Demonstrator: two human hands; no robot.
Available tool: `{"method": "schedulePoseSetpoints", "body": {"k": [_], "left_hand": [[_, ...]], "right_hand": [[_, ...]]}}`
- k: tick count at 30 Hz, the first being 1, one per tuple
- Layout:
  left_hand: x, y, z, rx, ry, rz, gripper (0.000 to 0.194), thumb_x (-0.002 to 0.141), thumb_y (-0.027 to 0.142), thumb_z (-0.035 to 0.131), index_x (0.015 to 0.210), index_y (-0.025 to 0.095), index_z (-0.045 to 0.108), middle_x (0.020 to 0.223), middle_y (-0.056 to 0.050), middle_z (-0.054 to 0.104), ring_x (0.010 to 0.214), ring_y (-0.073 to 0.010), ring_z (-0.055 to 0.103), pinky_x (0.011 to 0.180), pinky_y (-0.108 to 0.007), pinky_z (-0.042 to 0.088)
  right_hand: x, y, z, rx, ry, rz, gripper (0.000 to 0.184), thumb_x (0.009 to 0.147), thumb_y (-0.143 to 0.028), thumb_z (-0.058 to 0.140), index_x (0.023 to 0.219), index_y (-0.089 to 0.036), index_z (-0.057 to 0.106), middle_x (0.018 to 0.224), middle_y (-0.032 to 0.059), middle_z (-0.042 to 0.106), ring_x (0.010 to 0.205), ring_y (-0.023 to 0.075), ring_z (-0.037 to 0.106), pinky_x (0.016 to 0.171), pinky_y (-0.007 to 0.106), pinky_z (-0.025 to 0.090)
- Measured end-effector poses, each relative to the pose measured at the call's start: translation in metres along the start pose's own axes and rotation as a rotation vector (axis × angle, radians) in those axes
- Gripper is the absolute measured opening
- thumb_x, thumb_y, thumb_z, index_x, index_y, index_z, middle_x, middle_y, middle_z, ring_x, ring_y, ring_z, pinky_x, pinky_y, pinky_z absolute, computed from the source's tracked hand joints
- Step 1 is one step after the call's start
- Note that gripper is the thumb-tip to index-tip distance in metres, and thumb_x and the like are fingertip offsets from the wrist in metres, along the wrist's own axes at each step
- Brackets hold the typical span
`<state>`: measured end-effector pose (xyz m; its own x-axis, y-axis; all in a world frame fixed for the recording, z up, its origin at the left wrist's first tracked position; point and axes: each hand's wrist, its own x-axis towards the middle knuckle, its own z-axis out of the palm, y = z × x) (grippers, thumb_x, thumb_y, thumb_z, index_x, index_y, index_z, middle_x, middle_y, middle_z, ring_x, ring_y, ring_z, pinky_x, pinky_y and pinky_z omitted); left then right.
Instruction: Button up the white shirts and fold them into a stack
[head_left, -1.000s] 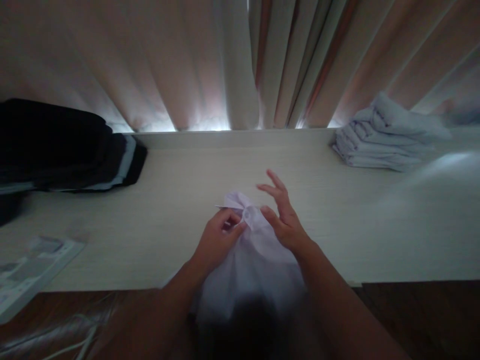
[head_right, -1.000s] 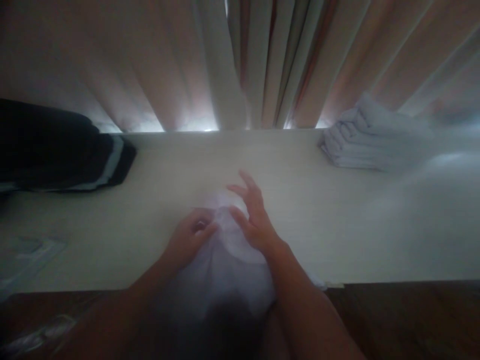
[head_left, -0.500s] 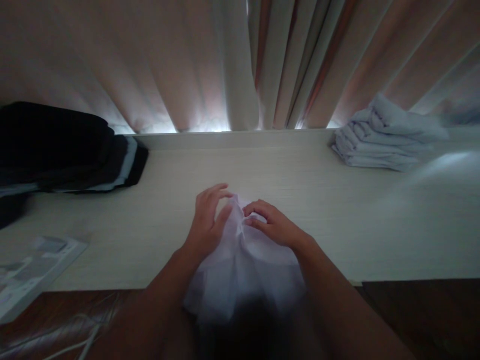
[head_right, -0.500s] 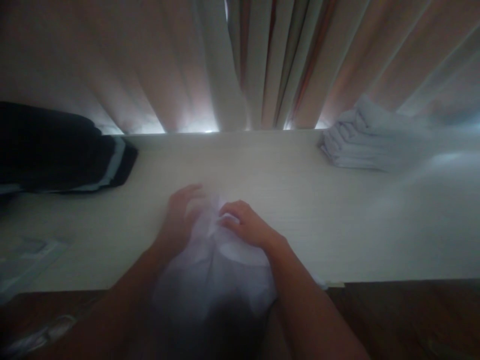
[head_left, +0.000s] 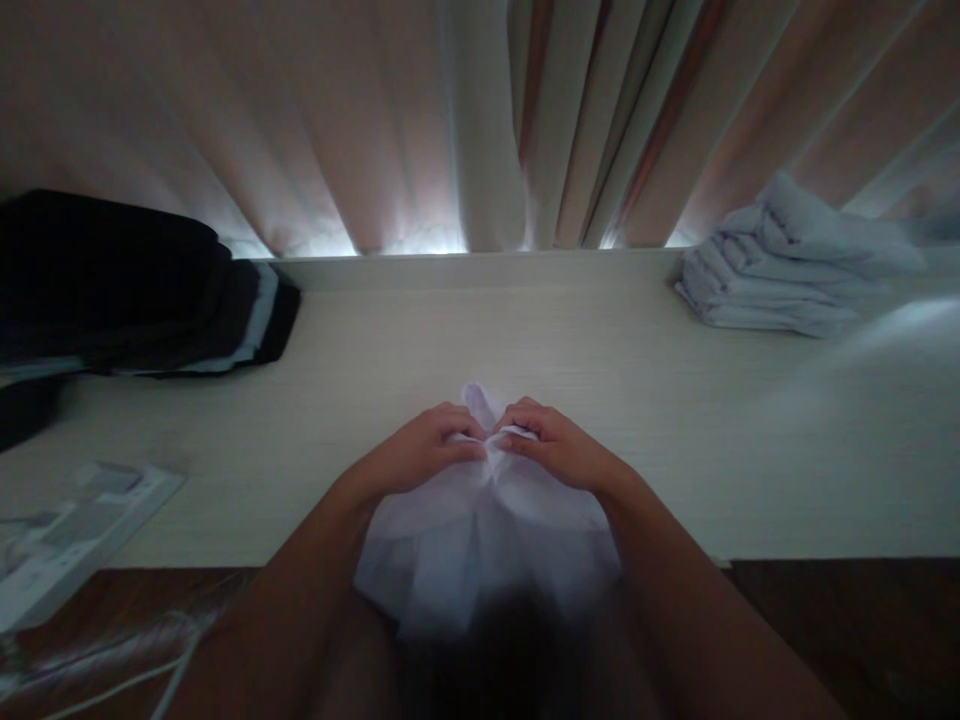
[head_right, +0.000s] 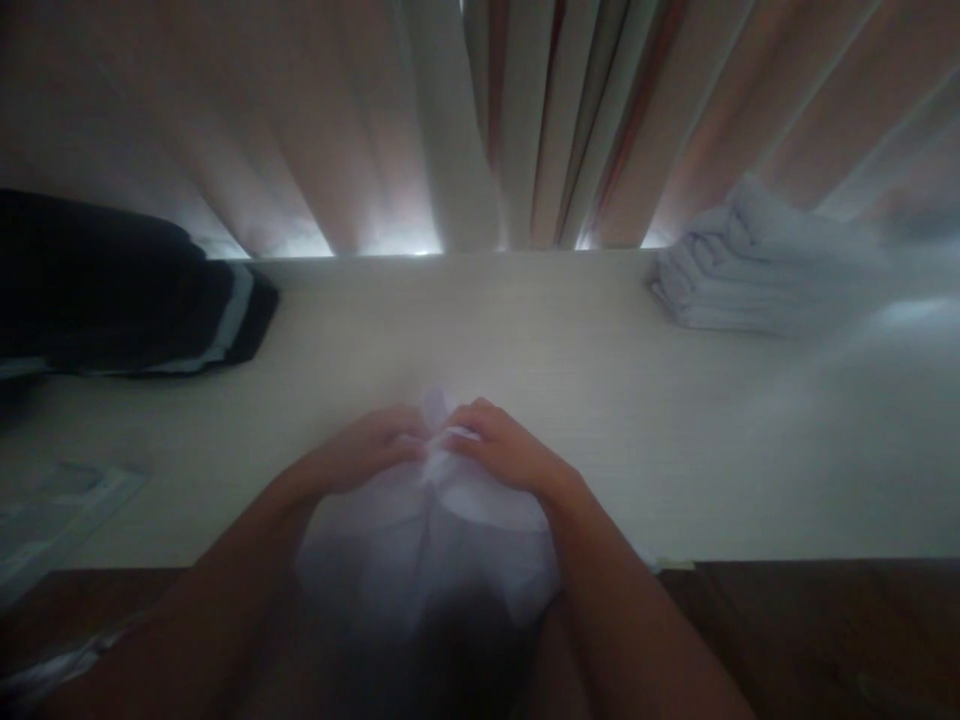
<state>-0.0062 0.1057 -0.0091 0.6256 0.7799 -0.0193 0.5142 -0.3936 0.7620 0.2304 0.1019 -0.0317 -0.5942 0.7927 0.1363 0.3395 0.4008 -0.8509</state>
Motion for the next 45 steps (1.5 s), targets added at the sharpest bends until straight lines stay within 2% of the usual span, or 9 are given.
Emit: {"method": "schedulePoseSetpoints", "body": {"k": [10, 15, 21, 28, 30, 33, 35, 41, 45], "left_hand": [[0.012, -0.011, 0.012, 0.011, 0.225, -0.005, 0.02, 0.09, 0.036, 0.059, 0.084, 0.021, 0.071, 0.091, -0.002, 0.065, 0.092, -0.0186, 0.06, 0.091, -0.033, 0.044], [0.005, -0.025, 0.02, 0.072, 0.529, -0.272, 0.051, 0.084, 0.046, 0.063, 0.128, 0.02, 0.056, 0.115, -0.009, 0.061, 0.098, -0.0214, 0.06, 0.087, -0.035, 0.047], [-0.012, -0.012, 0.017, 0.162, 0.057, -0.365, 0.035, 0.083, 0.053, 0.059, 0.074, 0.02, 0.067, 0.073, -0.002, 0.067, 0.068, -0.0197, 0.06, 0.064, -0.03, 0.04], [-0.012, -0.016, 0.019, 0.297, 0.089, -0.292, 0.018, 0.087, 0.033, 0.052, 0.079, 0.02, 0.062, 0.08, -0.003, 0.068, 0.075, -0.0198, 0.06, 0.067, -0.029, 0.04], [-0.011, -0.019, 0.019, 0.356, 0.151, -0.339, 0.018, 0.089, 0.03, 0.047, 0.084, 0.02, 0.061, 0.086, -0.006, 0.069, 0.08, -0.0208, 0.062, 0.07, -0.029, 0.041], [-0.01, -0.021, 0.016, 0.482, 0.147, -0.399, 0.024, 0.093, 0.031, 0.041, 0.085, 0.02, 0.061, 0.088, -0.009, 0.07, 0.081, -0.0229, 0.064, 0.072, -0.031, 0.042], [-0.012, -0.023, 0.015, 0.537, 0.152, -0.431, 0.025, 0.093, 0.03, 0.041, 0.086, 0.019, 0.062, 0.089, -0.01, 0.071, 0.082, -0.0238, 0.064, 0.073, -0.032, 0.042], [-0.018, -0.026, 0.006, 0.515, 0.283, -0.462, 0.025, 0.091, 0.028, 0.044, 0.081, 0.018, 0.065, 0.088, -0.011, 0.071, 0.084, -0.0234, 0.064, 0.077, -0.032, 0.044], [-0.014, -0.001, -0.007, 0.047, 0.466, -0.432, 0.024, 0.085, 0.034, 0.053, 0.077, 0.016, 0.068, 0.079, -0.006, 0.071, 0.077, -0.0216, 0.064, 0.068, -0.029, 0.047]], "right_hand": [[0.006, 0.014, 0.0, -0.114, 0.09, 0.005, 0.02, 0.097, -0.034, 0.052, 0.094, -0.019, 0.065, 0.093, 0.0037, 0.064, 0.091, 0.018, 0.056, 0.085, 0.03, 0.039], [0.005, 0.032, -0.017, -0.116, 0.21, 0.091, 0.024, 0.096, -0.036, 0.051, 0.086, -0.018, 0.063, 0.086, 0.0026, 0.063, 0.084, 0.0175, 0.056, 0.078, 0.028, 0.04], [0.016, 0.041, -0.02, -0.146, 0.294, 0.101, 0.023, 0.094, -0.034, 0.051, 0.083, -0.018, 0.063, 0.084, 0.003, 0.064, 0.082, 0.0174, 0.057, 0.078, 0.03, 0.042], [-0.009, 0.014, -0.01, -0.225, 0.672, 0.266, 0.049, 0.084, -0.051, 0.064, 0.121, -0.021, 0.053, 0.128, 0.0135, 0.056, 0.101, 0.0238, 0.059, 0.083, 0.037, 0.047], [-0.025, 0.0, -0.012, -0.228, 0.503, 0.377, 0.043, 0.084, -0.056, 0.063, 0.11, -0.022, 0.058, 0.11, 0.0102, 0.064, 0.087, 0.022, 0.061, 0.075, 0.035, 0.047], [-0.041, -0.015, -0.011, -0.252, -0.013, 0.411, 0.035, 0.077, -0.052, 0.073, 0.091, -0.022, 0.063, 0.089, 0.0045, 0.068, 0.075, 0.0189, 0.059, 0.067, 0.03, 0.043], [-0.042, -0.016, -0.007, -0.325, -0.147, 0.374, 0.025, 0.077, -0.042, 0.074, 0.083, -0.02, 0.064, 0.084, 0.0042, 0.067, 0.073, 0.0176, 0.058, 0.066, 0.029, 0.04], [-0.031, -0.004, -0.006, -0.032, 0.058, 0.338, 0.025, 0.085, -0.032, 0.061, 0.064, -0.018, 0.059, 0.062, -0.0004, 0.056, 0.058, 0.0127, 0.048, 0.055, 0.026, 0.033], [-0.024, -0.012, -0.022, 0.453, 0.31, 0.45, 0.025, 0.075, -0.04, 0.072, 0.069, -0.018, 0.063, 0.059, -0.0018, 0.057, 0.052, 0.012, 0.047, 0.05, 0.026, 0.034]]}}
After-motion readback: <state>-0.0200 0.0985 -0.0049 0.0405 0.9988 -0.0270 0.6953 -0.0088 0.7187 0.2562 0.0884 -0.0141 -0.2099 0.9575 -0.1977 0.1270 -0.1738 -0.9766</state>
